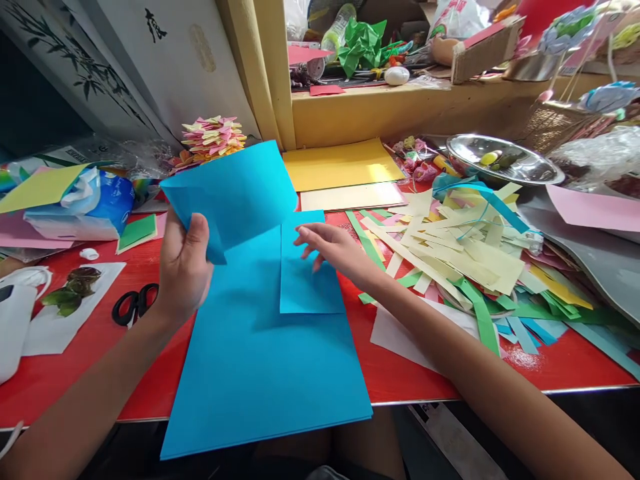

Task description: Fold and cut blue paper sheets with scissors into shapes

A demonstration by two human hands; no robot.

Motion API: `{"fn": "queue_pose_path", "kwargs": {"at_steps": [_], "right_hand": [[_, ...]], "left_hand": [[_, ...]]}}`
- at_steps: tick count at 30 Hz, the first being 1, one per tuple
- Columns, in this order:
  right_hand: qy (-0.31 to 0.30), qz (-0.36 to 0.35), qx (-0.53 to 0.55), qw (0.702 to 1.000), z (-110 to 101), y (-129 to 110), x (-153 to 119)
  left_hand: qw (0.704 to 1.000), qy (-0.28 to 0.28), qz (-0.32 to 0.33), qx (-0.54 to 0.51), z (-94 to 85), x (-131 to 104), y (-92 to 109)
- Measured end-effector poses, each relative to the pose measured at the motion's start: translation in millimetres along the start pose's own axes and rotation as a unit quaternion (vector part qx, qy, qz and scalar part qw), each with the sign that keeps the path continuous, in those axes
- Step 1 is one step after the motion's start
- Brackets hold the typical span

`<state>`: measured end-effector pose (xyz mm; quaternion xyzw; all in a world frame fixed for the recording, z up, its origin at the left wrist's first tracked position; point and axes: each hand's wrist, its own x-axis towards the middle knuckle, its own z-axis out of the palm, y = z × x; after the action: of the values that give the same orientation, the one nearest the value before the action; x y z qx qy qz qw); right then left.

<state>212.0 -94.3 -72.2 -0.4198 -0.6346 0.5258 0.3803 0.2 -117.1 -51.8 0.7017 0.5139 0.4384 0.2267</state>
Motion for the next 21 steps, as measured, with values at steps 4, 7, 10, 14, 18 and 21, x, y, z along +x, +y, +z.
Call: {"fn": "queue_pose_path", "kwargs": {"at_steps": [4,7,10,14,18,21], "right_hand": [[0.026,-0.027,0.136,0.99,4.3,-2.7,1.2],[0.123,-0.026,0.164,0.978,-8.4,0.1,4.6],[0.112,0.052,0.108,0.986,-24.8,3.7,7.2],[0.03,0.15,-0.044,0.987,-29.3,6.2,7.5],[0.016,0.141,-0.147,0.979,-21.6,7.6,6.2],[0.03,0.121,-0.202,0.972,-20.6,10.5,6.9]], "left_hand": [[0.979,-0.138,-0.048,-0.141,13.4,-10.0,7.6],[0.954,-0.241,-0.051,-0.172,17.5,-10.1,1.5],[0.965,-0.225,-0.032,-0.127,16.9,-4.3,-8.7],[0.989,-0.145,-0.022,0.02,19.0,2.7,-21.7],[0.962,-0.211,0.022,0.17,23.7,1.7,-31.0],[0.937,-0.256,0.075,0.225,25.8,-1.3,-35.1]]}}
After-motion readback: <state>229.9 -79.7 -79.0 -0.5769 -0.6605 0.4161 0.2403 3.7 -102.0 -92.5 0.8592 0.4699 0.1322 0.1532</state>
